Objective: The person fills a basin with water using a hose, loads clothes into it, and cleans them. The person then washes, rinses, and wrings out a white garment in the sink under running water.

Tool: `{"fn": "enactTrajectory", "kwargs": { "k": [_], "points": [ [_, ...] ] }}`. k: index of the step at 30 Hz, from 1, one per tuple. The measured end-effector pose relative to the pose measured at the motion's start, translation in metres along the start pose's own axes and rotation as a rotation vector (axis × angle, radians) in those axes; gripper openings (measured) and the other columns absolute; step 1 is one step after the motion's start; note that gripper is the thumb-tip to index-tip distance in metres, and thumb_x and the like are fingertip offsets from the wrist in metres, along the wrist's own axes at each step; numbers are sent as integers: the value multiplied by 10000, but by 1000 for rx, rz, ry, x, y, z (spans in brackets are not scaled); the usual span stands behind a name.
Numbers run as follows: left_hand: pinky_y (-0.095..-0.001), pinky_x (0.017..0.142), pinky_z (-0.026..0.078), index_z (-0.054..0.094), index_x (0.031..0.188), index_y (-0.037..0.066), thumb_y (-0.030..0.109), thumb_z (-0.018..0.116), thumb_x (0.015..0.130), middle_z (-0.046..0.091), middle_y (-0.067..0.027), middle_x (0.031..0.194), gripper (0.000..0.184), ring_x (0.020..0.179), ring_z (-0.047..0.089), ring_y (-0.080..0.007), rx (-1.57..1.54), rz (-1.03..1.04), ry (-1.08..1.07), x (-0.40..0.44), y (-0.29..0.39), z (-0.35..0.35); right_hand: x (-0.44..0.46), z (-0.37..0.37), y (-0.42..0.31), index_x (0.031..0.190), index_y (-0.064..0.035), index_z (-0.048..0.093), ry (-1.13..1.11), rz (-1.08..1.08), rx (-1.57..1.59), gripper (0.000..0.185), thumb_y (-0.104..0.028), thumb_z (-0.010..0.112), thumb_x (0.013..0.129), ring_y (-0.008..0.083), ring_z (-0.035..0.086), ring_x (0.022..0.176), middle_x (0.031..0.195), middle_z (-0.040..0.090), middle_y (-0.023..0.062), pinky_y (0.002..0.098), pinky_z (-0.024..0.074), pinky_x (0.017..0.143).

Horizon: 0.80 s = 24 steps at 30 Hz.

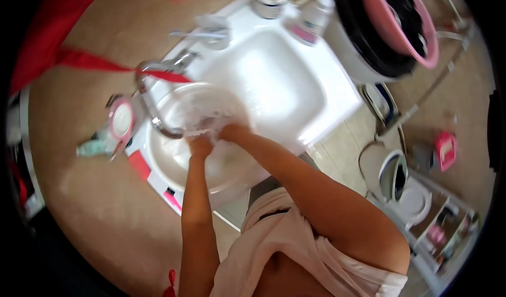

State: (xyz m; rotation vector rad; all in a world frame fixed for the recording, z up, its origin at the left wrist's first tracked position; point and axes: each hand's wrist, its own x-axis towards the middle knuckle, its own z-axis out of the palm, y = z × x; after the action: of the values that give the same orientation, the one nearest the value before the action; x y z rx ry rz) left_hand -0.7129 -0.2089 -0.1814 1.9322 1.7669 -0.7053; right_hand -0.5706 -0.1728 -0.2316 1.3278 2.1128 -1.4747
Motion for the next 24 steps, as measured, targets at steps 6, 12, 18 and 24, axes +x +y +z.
{"fn": "enactTrajectory", "kwargs": {
  "k": [6,12,18,24],
  "points": [
    [-642,1013,238,605,1176,96,273,668,781,549,-155,1270,437,1268,408,-348,-60,-61,468,-31,29,0,-5,4,-3,1209,-142,589,353,-154,220,384,-204,551,832,327,502,1193,1299,534,164,425,388,1011],
    [-381,708,516,685,934,27,178,605,836,685,-128,818,197,699,648,-306,-1052,-239,450,-38,7,-2,-50,-35,-23,1146,-20,534,603,-74,491,332,-103,565,826,378,579,1044,1248,530,193,450,442,940],
    [-452,889,466,314,1441,86,202,735,740,535,-215,1270,826,1068,562,-387,-99,38,837,14,-26,19,-34,-11,-23,1247,-31,482,787,87,744,402,-185,545,882,374,453,1224,1347,456,203,449,346,1044],
    [-419,786,517,631,1161,95,336,707,747,630,-244,1128,485,851,659,-321,-577,6,380,25,-10,15,-28,12,9,1213,-130,564,727,-155,310,319,-232,388,966,281,360,1341,1437,419,132,447,264,1101]
  ]
}}
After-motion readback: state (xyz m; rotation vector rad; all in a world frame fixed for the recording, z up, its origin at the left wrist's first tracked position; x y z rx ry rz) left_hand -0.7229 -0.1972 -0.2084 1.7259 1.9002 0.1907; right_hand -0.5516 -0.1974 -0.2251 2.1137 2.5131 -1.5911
